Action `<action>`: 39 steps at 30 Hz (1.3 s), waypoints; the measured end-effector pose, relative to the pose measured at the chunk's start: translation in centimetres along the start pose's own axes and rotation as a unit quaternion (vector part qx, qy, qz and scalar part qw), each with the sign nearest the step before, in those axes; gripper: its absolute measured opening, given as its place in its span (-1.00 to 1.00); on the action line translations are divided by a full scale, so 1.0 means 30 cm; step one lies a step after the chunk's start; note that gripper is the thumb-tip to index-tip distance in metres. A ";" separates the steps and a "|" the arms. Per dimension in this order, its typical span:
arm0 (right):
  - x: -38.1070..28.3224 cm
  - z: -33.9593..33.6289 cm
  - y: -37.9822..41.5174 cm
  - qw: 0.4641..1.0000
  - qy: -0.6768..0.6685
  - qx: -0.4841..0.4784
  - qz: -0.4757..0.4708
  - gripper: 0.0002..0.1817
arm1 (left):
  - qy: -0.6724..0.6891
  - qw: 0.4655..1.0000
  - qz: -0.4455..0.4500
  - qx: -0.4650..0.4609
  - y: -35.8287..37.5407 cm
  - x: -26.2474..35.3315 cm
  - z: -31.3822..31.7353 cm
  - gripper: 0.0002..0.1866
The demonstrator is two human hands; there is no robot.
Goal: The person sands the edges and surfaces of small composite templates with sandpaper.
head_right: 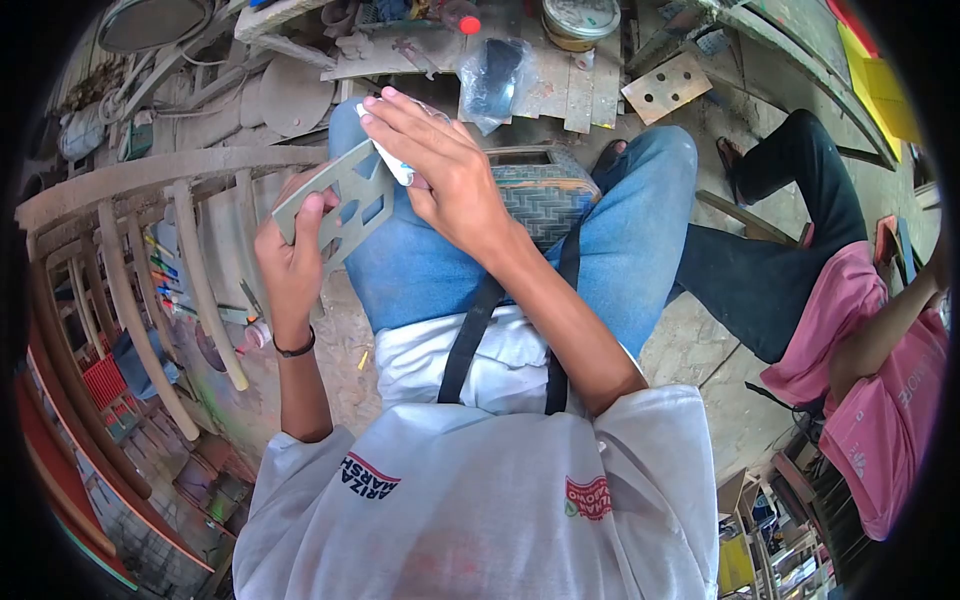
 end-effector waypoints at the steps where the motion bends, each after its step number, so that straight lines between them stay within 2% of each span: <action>1: 0.000 0.003 0.001 1.000 0.009 -0.002 -0.006 -0.23 | -0.008 1.000 0.020 0.013 0.000 0.008 -0.001 -0.76; 2: -0.002 0.007 0.007 1.000 0.008 -0.005 -0.003 -0.23 | -0.006 1.000 0.017 0.012 0.008 0.015 0.002 -0.76; 4: -0.015 0.017 -0.010 1.000 0.027 -0.011 -0.004 -0.24 | 0.030 0.997 -0.074 0.012 0.009 0.001 0.005 -0.77; 8: -0.168 0.082 -0.018 0.997 -0.051 -0.005 -0.057 -0.30 | -0.009 0.999 -0.053 -0.003 0.018 -0.022 0.012 -0.77; 9: -0.171 0.079 -0.016 0.997 -0.050 -0.005 -0.054 -0.30 | -0.040 0.999 -0.013 -0.004 0.018 -0.021 0.002 -0.76; 10: -0.175 0.080 -0.016 0.997 -0.051 -0.011 -0.056 -0.40 | -0.071 0.997 0.028 -0.003 0.020 -0.012 -0.002 -0.76; 11: -0.178 0.083 -0.017 0.997 -0.052 -0.017 -0.061 -0.51 | -0.071 0.997 0.030 -0.002 0.028 -0.009 0.002 -0.76; 13: -0.105 0.065 -0.003 0.998 -0.040 0.006 -0.051 -0.48 | 0.012 0.994 -0.110 0.006 0.027 0.000 -0.003 -0.74; 15: -0.061 0.037 -0.012 0.999 0.007 0.039 0.023 -0.44 | -0.002 0.992 -0.122 0.021 0.038 0.043 -0.024 -0.75; 16: -0.093 0.047 -0.012 0.998 -0.024 0.052 0.011 -0.41 | -0.017 0.991 -0.131 0.035 0.034 0.050 -0.035 -0.75; 17: -0.127 0.061 -0.007 0.998 -0.023 0.054 0.015 -0.41 | -0.018 0.991 -0.131 0.031 0.030 0.046 -0.044 -0.75; 19: -0.226 0.086 -0.020 0.991 -0.123 0.029 -0.040 -0.40 | -0.087 0.993 -0.032 0.074 0.030 0.082 -0.093 -0.75; 20: -0.216 0.092 -0.020 0.991 -0.131 0.020 -0.032 -0.41 | -0.100 0.991 0.006 0.088 0.026 0.096 -0.098 -0.75; 21: -0.188 0.097 -0.012 0.990 -0.134 0.020 -0.034 -0.41 | -0.104 0.991 0.006 0.090 0.028 0.092 -0.098 -0.75; 23: -0.035 0.102 0.006 0.995 -0.091 0.035 0.031 -0.43 | -0.032 0.993 -0.110 0.020 0.035 0.021 -0.052 -0.76; 26: -0.049 0.109 0.005 0.994 -0.101 0.039 0.022 -0.42 | -0.066 0.992 -0.105 0.013 0.008 -0.002 -0.045 -0.77; 28: -0.164 0.138 -0.013 0.986 -0.161 0.038 -0.009 -0.44 | -0.080 0.990 -0.111 0.014 0.022 -0.025 -0.052 -0.76; 30: -0.110 0.139 -0.005 0.988 -0.148 0.028 -0.013 -0.44 | -0.125 0.992 -0.024 0.026 0.017 -0.021 -0.064 -0.76; 31: -0.083 0.141 0.003 0.990 -0.136 0.021 -0.011 -0.44 | -0.127 0.991 -0.025 0.025 0.019 -0.010 -0.065 -0.76; 33: -0.028 0.121 0.000 0.994 -0.099 0.046 0.016 -0.44 | -0.032 0.991 -0.128 0.032 0.012 -0.029 -0.050 -0.76; 35: 0.002 0.113 0.013 0.994 -0.074 0.056 0.053 -0.47 | -0.032 0.990 -0.131 0.033 0.013 -0.035 -0.042 -0.76; 37: -0.086 0.129 -0.001 0.993 -0.103 0.038 0.035 -0.49 | -0.033 0.989 -0.140 0.031 0.028 -0.071 -0.042 -0.76; 39: -0.164 0.148 -0.026 0.986 -0.164 0.016 -0.031 -0.46 | -0.100 0.991 -0.088 0.019 0.034 -0.103 -0.060 -0.76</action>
Point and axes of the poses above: each hand's wrist, its own y-axis away from the middle knuckle, its own z-axis out of the palm, x = y × z, the point moved 7 cm from there along -y, towards the middle knuckle, and after that the axes turned 14 degrees about -y, right-handed, at the moved point
